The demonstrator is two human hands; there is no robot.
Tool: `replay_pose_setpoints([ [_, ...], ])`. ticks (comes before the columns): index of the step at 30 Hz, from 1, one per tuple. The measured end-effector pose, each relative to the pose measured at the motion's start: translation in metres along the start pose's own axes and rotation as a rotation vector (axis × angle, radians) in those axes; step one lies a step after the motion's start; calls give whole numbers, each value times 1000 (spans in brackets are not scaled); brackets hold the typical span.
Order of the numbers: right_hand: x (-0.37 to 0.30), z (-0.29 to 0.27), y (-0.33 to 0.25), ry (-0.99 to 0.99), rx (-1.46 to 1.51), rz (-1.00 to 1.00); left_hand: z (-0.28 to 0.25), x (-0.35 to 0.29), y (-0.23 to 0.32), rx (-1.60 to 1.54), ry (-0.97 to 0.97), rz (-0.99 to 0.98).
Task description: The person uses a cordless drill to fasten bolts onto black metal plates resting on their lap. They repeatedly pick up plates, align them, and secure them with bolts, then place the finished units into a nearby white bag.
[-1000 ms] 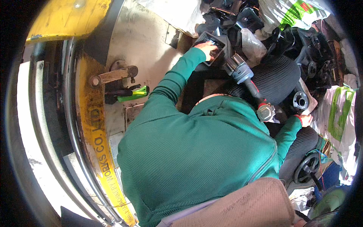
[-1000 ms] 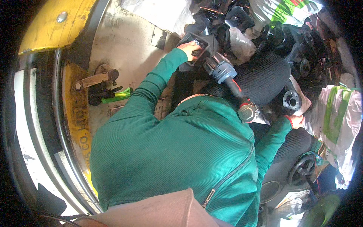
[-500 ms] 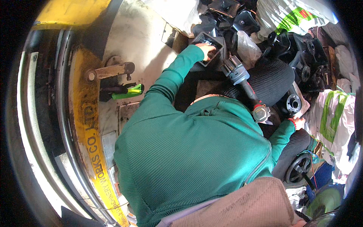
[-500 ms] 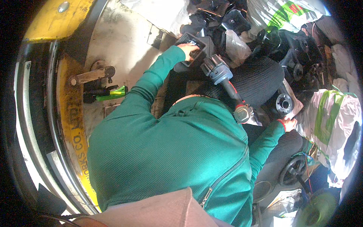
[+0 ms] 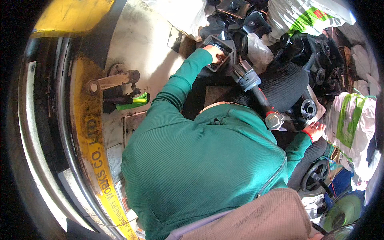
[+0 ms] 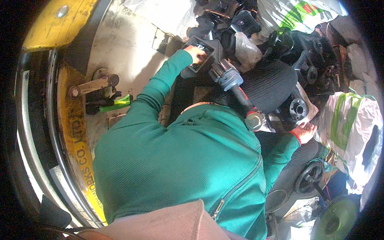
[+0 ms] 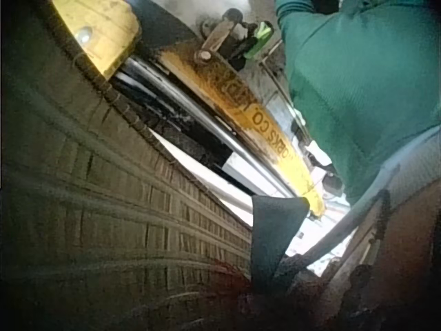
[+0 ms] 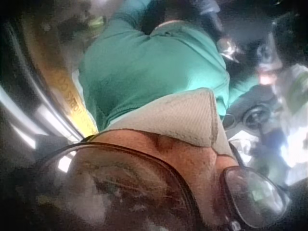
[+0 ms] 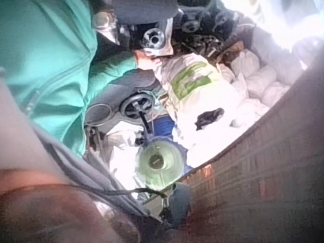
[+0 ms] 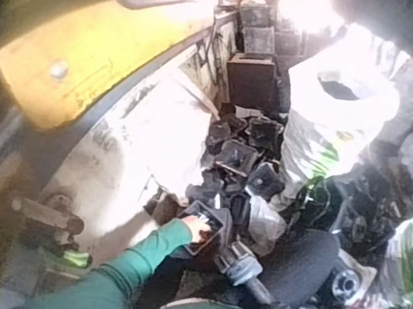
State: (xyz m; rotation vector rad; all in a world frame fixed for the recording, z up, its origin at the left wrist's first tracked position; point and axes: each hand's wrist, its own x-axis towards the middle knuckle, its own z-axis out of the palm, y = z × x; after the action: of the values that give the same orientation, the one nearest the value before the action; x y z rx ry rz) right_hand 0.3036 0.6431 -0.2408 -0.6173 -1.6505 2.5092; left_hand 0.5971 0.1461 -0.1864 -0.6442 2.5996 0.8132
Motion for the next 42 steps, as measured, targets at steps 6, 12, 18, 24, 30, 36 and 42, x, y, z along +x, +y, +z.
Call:
replay_pose_setpoints([
  [6, -45, 57, -28, -614, 185, 149, -24, -11, 0, -614, -77, -182],
  [12, -144, 169, -16, -987, 297, 809, -21, -20, -13, -906, -19, -243],
  [18, -203, 220, -5, -1020, 165, 1098, -38, -34, -9, -1054, 20, -267],
  [24, -232, 226, -9, -1020, 236, 1262, -89, -50, 142, -874, -68, 178],
  [30, -192, 177, -40, -832, 674, 1169, -47, -16, 261, -181, 115, 863],
  [36, -149, 100, -30, -670, 884, 944, -3, 2, 326, -253, -83, 907],
  [42, -131, 68, -15, -608, 961, 841, 34, 29, 340, -199, -57, 995],
])
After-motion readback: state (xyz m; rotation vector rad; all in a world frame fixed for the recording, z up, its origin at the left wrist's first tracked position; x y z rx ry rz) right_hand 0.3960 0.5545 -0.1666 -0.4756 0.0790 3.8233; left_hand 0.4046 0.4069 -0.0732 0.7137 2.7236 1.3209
